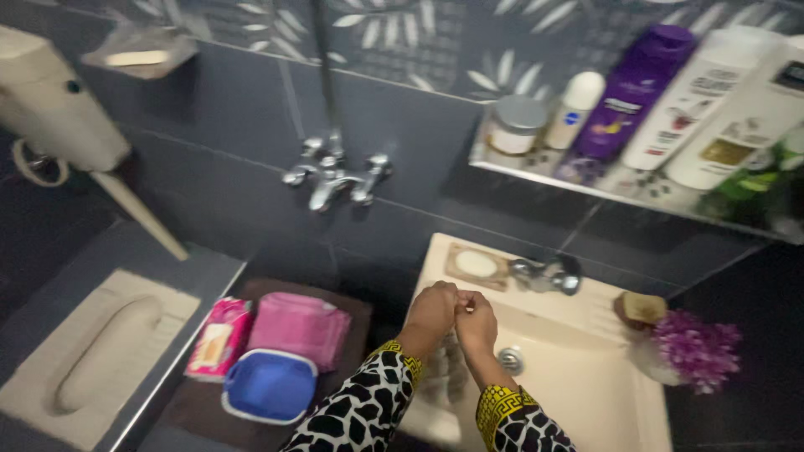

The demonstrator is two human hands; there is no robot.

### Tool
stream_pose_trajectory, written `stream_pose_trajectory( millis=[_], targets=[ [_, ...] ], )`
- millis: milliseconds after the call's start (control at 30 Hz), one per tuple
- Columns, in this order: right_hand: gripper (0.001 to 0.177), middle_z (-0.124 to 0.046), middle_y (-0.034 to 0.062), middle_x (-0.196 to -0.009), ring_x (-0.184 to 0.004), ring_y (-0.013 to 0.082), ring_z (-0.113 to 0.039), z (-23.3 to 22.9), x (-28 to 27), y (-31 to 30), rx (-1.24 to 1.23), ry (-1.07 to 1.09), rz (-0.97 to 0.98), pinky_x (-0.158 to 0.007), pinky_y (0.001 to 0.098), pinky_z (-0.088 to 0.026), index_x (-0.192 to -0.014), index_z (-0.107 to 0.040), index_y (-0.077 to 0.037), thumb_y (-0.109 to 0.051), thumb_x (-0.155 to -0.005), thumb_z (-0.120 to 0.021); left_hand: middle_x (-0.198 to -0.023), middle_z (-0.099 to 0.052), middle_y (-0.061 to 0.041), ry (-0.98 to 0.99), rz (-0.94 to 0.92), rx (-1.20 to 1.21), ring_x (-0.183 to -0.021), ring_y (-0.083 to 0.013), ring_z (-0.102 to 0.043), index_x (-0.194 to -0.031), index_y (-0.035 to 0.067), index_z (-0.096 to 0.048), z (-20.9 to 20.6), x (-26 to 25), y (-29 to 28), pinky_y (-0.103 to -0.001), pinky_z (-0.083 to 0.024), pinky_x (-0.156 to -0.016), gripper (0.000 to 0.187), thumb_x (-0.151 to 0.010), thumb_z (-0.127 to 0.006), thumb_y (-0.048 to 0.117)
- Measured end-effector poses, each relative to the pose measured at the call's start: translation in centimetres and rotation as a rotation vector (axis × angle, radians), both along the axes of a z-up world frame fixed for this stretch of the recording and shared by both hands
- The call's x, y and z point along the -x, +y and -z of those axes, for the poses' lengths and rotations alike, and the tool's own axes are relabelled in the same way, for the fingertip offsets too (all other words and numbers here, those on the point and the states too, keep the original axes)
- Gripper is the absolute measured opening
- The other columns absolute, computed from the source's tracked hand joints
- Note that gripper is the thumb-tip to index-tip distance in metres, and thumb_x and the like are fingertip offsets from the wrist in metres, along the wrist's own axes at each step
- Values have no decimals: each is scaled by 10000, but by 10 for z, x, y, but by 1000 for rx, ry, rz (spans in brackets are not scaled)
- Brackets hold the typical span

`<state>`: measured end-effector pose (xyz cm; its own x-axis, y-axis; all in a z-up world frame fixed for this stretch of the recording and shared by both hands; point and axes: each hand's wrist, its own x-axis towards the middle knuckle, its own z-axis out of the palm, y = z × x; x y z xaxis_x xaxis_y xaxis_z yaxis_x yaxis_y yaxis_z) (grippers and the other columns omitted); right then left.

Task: The person cleans a wall-mounted soap dish and a towel rack in a bathroom. They use a cloth to wipe the surfaces and then hang a pink towel on the rack.

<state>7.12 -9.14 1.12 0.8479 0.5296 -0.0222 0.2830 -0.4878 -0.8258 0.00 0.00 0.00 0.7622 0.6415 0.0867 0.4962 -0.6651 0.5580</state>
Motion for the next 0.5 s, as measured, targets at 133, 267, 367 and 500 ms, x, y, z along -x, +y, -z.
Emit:
stream_pose_trajectory(
  millis=[133, 267, 367, 500],
  targets=[
    [280, -783, 119, -1059, -852, 299, -756, -11, 62, 22, 42, 146, -72, -808, 373, -561, -1206, -724, -128, -258, -973, -637, -1154, -676, -225, -187, -54, 118, -1074, -422, -647, -1090, 13, -662, -42, 77, 5, -489, -515, -931, 235, -916, -642, 169],
    [293, -775, 98, -1079, -945, 199, -716, 2, 129, 46, -240, 321, -185, -847, 322, -542, -1213, -717, -53, -202, -970, -650, -1252, -667, -250, -404, -109, 125, -1166, -425, -634, -1254, -3, -648, -61, 157, 13, -472, -505, -977, 373, -903, -626, 121],
    [299, -772, 67, -1073, -949, 155, -702, 16, 175, 59, -369, 482, -213, -861, 288, -538, -1205, -709, -16, -135, -933, -675, -1279, -663, -245, -400, -173, 205, -1177, -405, -645, -1339, 18, -622, -66, 210, 17, -448, -509, -983, 530, -818, -659, 107],
    [237, -752, 83, -987, -841, 164, -670, 22, 224, 72, -284, 581, -160, -754, 313, -535, -1141, -722, -21, -112, -924, -699, -1269, -660, -271, -489, -155, 124, -1183, -426, -638, -1328, -25, -621, -72, 267, 31, -442, -515, -1000, 549, -809, -722, 123]
  ],
)
